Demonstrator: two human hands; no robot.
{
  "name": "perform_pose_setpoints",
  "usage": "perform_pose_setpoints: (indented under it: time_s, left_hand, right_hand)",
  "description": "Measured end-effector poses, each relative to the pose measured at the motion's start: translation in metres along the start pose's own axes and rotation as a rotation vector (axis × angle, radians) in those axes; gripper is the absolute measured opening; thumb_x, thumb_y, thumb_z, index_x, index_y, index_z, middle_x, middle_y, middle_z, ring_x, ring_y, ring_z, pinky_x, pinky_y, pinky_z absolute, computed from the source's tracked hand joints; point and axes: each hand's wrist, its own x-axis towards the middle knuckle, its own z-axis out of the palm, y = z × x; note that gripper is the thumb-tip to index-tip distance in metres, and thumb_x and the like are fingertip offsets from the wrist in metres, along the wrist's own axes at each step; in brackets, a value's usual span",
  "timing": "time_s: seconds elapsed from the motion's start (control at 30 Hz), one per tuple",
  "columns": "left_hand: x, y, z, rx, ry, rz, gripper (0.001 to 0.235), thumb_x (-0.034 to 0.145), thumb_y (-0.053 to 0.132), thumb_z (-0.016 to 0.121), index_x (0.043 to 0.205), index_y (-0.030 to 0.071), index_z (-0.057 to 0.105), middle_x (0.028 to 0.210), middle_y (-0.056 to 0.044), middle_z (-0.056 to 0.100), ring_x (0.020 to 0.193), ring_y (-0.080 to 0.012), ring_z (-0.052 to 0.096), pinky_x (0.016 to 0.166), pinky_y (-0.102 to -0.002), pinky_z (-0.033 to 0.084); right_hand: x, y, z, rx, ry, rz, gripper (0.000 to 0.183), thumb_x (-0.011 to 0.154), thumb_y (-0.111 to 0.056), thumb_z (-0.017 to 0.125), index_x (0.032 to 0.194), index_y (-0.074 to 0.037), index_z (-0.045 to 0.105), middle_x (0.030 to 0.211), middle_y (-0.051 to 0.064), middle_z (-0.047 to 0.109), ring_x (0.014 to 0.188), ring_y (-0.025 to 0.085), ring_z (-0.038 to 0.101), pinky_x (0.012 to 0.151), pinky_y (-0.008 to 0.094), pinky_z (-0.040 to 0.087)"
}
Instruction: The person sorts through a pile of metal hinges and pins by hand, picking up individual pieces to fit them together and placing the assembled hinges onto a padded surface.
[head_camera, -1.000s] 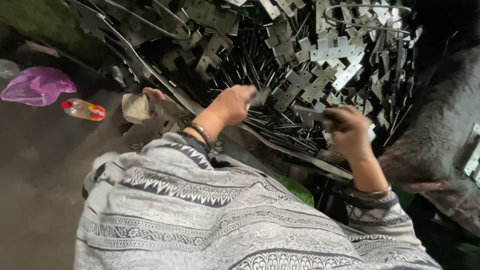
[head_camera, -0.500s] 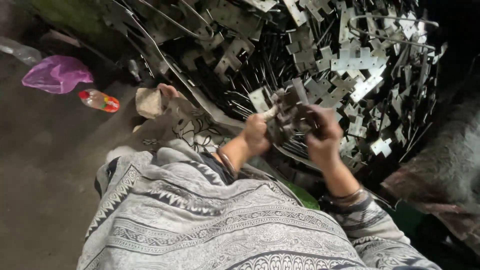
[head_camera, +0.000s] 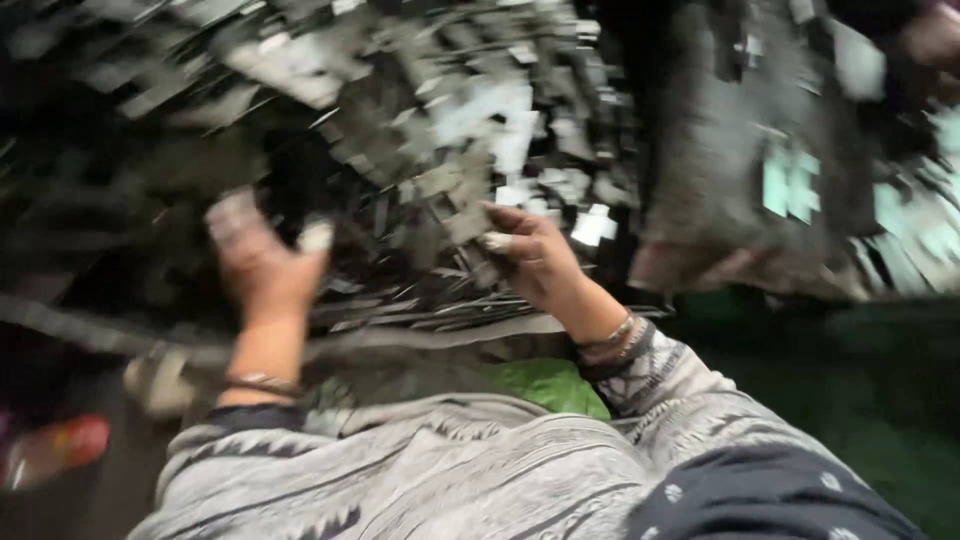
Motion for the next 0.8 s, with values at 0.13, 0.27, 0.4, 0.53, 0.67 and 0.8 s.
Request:
perform_pose_setpoints:
  time_s: [0.13,0.27,0.4,0.53,0.67,0.8]
  left_hand:
    - [0.009,-0.038,0.010,0.222,-0.148,-0.054,0.098,0.088,0.049,0.083,0.156,-0.005,0.038,0.151,-0.038,0.041,0.134,-0.0546,0.041,0.110,-0.058,0.037]
    - [0.006,-0.057,0.026,0.366,-0.141,0.026,0.068,0.095,0.035,0.077,0.148,0.002,0.050,0.139,-0.025,0.057,0.124,-0.0462,0.054,0.106,-0.056,0.043]
    - [0.000,-0.057,0.031,0.373,-0.099,0.132,0.037,0.092,0.018,0.073,0.128,0.010,0.065,0.131,-0.013,0.067,0.114,-0.0376,0.065,0.100,-0.047,0.053]
    - [0.004,-0.036,0.001,-0.028,-0.072,-0.029,0.020,0.105,0.013,0.074,0.124,0.012,0.068,0.113,-0.010,0.072,0.105,-0.0289,0.072,0.092,-0.041,0.057]
    - [0.009,-0.005,-0.022,-0.889,0.157,-0.199,0.036,0.094,0.001,0.081,0.122,0.013,0.064,0.115,-0.003,0.073,0.108,-0.0180,0.073,0.099,-0.036,0.059]
    - [0.014,-0.009,-0.024,-1.539,0.360,-0.995,0.034,0.076,0.024,0.084,0.102,0.014,0.065,0.089,0.001,0.069,0.076,-0.0145,0.064,0.069,-0.030,0.055]
  right_hand:
    - [-0.007,-0.036,-0.028,-0.157,0.169,-0.214,0.051,0.091,0.006,0.065,0.142,0.005,0.057,0.126,0.014,0.069,0.102,0.019,0.071,0.089,0.034,0.061]
    - [-0.022,-0.088,-0.092,-1.063,0.537,-0.683,0.049,0.097,0.003,0.060,0.146,0.001,0.056,0.129,0.019,0.070,0.094,0.022,0.073,0.075,0.032,0.062]
    - [-0.036,-0.146,-0.174,-2.060,0.844,-0.951,0.060,0.091,0.014,0.050,0.151,0.015,0.046,0.135,0.035,0.060,0.116,0.046,0.067,0.101,0.046,0.059]
    - [-0.046,-0.156,-0.234,-2.008,0.948,-0.546,0.069,0.081,0.010,0.050,0.148,0.023,0.041,0.128,0.042,0.056,0.102,0.055,0.060,0.089,0.054,0.052]
    - [-0.035,-0.143,-0.222,-2.101,0.872,-0.494,0.046,0.097,0.000,0.058,0.143,0.010,0.057,0.133,0.033,0.059,0.113,0.050,0.061,0.098,0.052,0.052]
    - [-0.007,-0.115,-0.127,-1.967,0.481,-0.680,0.039,0.099,-0.007,0.067,0.136,0.002,0.061,0.138,0.026,0.060,0.120,0.047,0.060,0.101,0.050,0.051]
